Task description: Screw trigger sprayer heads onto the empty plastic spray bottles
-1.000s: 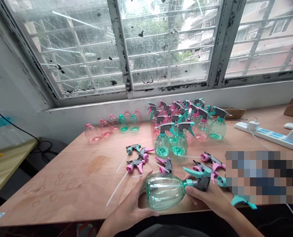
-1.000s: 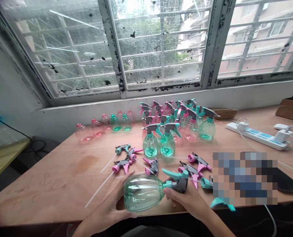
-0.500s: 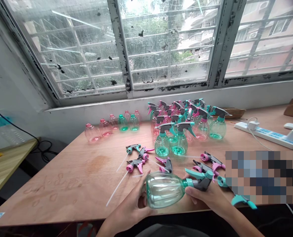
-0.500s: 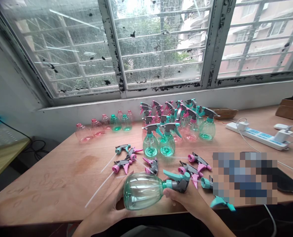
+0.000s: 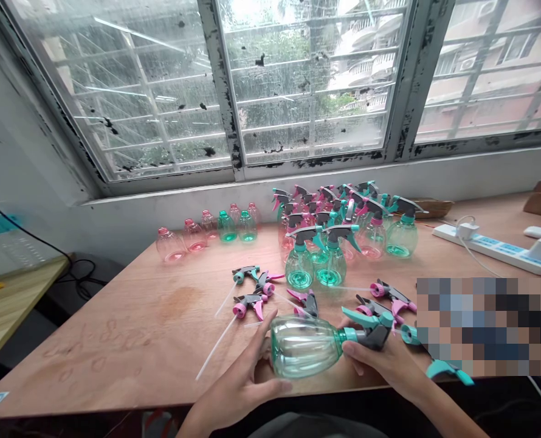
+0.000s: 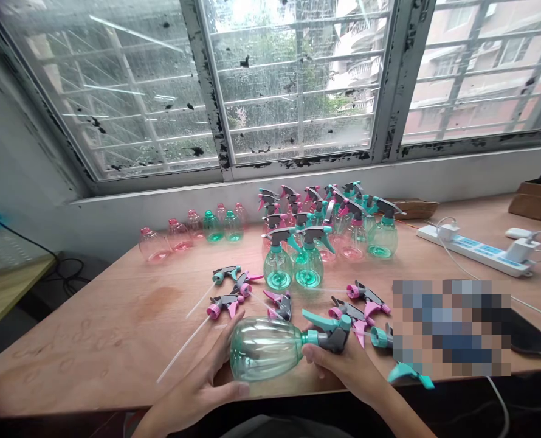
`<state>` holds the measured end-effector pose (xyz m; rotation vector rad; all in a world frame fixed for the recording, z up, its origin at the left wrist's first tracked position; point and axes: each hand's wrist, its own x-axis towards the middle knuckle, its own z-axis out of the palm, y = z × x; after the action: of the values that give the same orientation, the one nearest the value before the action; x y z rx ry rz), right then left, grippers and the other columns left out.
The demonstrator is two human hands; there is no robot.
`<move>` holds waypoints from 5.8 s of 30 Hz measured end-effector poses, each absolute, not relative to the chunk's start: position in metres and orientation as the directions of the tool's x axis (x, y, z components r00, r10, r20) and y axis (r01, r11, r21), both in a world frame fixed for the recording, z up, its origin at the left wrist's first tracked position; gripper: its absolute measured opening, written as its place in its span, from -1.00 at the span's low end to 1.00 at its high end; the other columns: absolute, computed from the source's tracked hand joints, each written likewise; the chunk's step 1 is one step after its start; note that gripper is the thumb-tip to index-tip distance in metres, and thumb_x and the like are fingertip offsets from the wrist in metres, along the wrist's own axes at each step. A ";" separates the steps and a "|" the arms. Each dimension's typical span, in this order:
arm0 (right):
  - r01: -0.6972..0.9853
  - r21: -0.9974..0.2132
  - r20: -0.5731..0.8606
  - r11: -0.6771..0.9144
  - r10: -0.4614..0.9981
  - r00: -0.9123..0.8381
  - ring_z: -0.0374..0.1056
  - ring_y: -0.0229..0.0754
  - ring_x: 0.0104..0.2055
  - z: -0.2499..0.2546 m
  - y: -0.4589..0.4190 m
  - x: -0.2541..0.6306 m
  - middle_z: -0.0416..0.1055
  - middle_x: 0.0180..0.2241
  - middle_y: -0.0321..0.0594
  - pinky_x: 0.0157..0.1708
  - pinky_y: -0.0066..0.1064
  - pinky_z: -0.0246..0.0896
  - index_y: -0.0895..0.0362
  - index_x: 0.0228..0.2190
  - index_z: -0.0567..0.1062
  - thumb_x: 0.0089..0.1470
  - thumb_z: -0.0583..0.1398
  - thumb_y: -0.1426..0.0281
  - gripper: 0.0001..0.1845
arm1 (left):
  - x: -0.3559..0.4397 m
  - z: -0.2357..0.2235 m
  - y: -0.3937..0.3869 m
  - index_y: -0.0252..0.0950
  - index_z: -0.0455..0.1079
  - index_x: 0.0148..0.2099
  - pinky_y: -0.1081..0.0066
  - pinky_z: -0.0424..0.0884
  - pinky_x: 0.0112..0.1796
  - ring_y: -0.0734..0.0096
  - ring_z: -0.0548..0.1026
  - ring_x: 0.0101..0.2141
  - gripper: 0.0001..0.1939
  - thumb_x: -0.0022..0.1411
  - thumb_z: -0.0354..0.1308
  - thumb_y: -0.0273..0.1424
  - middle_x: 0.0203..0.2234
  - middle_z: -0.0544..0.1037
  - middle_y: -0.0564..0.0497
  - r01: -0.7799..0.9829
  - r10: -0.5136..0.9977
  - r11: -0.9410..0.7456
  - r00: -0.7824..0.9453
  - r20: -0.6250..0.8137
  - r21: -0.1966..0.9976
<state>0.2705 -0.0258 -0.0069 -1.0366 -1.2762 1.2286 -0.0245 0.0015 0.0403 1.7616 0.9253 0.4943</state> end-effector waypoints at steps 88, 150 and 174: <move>0.242 -0.956 0.130 0.166 0.979 -0.156 0.35 -0.13 -0.50 0.000 -0.026 0.272 0.43 -0.58 -0.32 -0.48 -0.38 0.26 0.06 -0.55 0.51 0.07 0.32 0.00 -0.59 | -0.029 0.040 0.003 -0.19 -0.37 0.53 0.04 -0.11 0.40 -0.08 -0.13 0.46 0.19 0.18 0.39 -0.12 0.50 -0.12 -0.15 0.397 0.771 -0.183 0.626 -0.120 0.899; -0.007 -0.998 0.066 0.066 0.989 -0.131 0.32 -0.19 -0.57 -0.006 -0.026 0.271 0.42 -0.64 -0.39 -0.47 -0.38 0.23 0.10 -0.29 0.53 0.04 0.39 0.07 -0.62 | -0.027 0.040 0.000 -0.09 -0.32 0.54 0.10 -0.10 0.40 0.07 -0.23 0.48 0.08 0.23 0.33 -0.40 0.52 -0.20 -0.06 0.380 0.765 -0.213 0.638 -0.089 0.900; -0.022 -0.997 0.070 0.068 0.988 -0.134 0.30 -0.20 -0.55 -0.004 -0.026 0.270 0.39 -0.62 -0.40 -0.44 -0.36 0.23 0.11 -0.33 0.53 0.07 0.38 0.05 -0.62 | -0.024 0.046 -0.003 -0.04 -0.52 0.52 0.08 -0.03 0.39 0.01 -0.25 0.47 0.17 0.26 0.35 -0.34 0.50 -0.08 -0.03 0.409 0.783 -0.219 0.615 -0.090 0.886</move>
<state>0.2699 -0.0258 -0.0043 -1.0782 -1.3268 1.2632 -0.0243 -0.0026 0.0461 1.8417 0.9589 0.4693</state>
